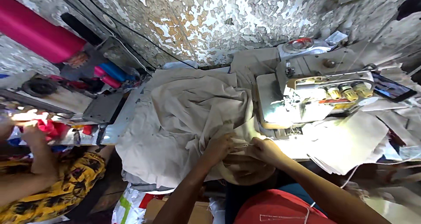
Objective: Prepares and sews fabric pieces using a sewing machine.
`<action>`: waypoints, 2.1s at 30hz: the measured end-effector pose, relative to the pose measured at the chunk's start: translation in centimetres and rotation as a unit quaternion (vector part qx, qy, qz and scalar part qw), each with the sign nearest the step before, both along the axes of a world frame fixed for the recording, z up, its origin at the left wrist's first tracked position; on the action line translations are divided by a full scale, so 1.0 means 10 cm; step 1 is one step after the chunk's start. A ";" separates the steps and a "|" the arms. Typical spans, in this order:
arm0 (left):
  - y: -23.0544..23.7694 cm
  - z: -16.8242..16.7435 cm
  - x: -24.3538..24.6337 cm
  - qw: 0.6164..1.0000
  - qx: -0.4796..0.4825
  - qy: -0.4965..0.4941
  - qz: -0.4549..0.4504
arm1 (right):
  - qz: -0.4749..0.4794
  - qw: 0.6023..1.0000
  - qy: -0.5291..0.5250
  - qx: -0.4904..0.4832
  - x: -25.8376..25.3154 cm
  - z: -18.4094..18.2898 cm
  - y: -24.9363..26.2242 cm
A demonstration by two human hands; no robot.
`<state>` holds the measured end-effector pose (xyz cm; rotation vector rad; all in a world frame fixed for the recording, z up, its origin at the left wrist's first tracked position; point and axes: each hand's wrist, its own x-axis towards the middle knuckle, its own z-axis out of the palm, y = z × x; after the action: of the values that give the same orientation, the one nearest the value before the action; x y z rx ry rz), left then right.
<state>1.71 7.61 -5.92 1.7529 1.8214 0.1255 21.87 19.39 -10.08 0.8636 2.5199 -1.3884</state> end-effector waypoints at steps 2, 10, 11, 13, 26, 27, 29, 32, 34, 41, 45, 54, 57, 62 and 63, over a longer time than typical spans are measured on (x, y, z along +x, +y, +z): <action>-0.03 0.04 -0.01 1.000 0.016 -0.021 0.016 | -0.003 1.000 -0.017 0.024 0.06 0.13 -0.09; -0.18 0.12 0.15 0.991 0.133 0.019 -0.019 | -0.041 0.995 0.033 0.079 0.18 0.22 -0.23; -0.19 0.18 0.18 0.993 0.118 0.031 -0.009 | -0.047 0.994 0.043 0.084 0.19 0.23 -0.25; -0.24 0.28 0.28 0.991 0.104 0.084 0.014 | -0.059 0.992 0.059 0.093 0.21 0.23 -0.26; -0.45 0.12 0.48 0.917 0.339 0.157 0.138 | -0.132 0.891 0.263 0.346 0.21 0.06 -0.34; -0.45 0.11 0.47 0.919 0.336 0.148 0.139 | -0.131 0.890 0.265 0.347 0.21 0.07 -0.34; -0.45 0.11 0.47 0.924 0.330 0.134 0.139 | -0.127 0.891 0.267 0.345 0.23 0.08 -0.32; -0.45 0.21 0.46 0.942 0.286 0.090 0.154 | -0.122 0.904 0.254 0.321 0.24 0.13 -0.31; -0.44 0.21 0.44 0.941 0.290 0.072 0.158 | -0.123 0.903 0.257 0.320 0.24 0.14 -0.30; -0.42 0.21 0.45 0.939 0.310 0.028 0.147 | -0.132 0.914 0.260 0.282 0.29 0.16 -0.25; -0.39 0.18 0.46 0.933 0.323 0.033 0.156 | -0.140 0.912 0.267 0.276 0.31 0.15 -0.24; -0.33 0.12 0.51 0.912 0.382 0.066 0.132 | -0.157 0.915 0.271 0.255 0.35 0.14 -0.21; -0.31 0.11 0.50 0.913 0.382 0.057 0.129 | -0.157 0.918 0.267 0.246 0.36 0.13 -0.20; -0.26 0.15 0.50 0.921 0.363 0.006 0.138 | -0.169 0.917 0.281 0.229 0.39 0.10 -0.17; -0.24 0.16 0.50 0.924 0.357 -0.001 0.139 | -0.172 0.915 0.284 0.228 0.40 0.09 -0.16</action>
<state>6.66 5.17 -4.30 1.9119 2.1762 1.0159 25.89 17.81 -9.17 1.1673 3.3653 -1.2988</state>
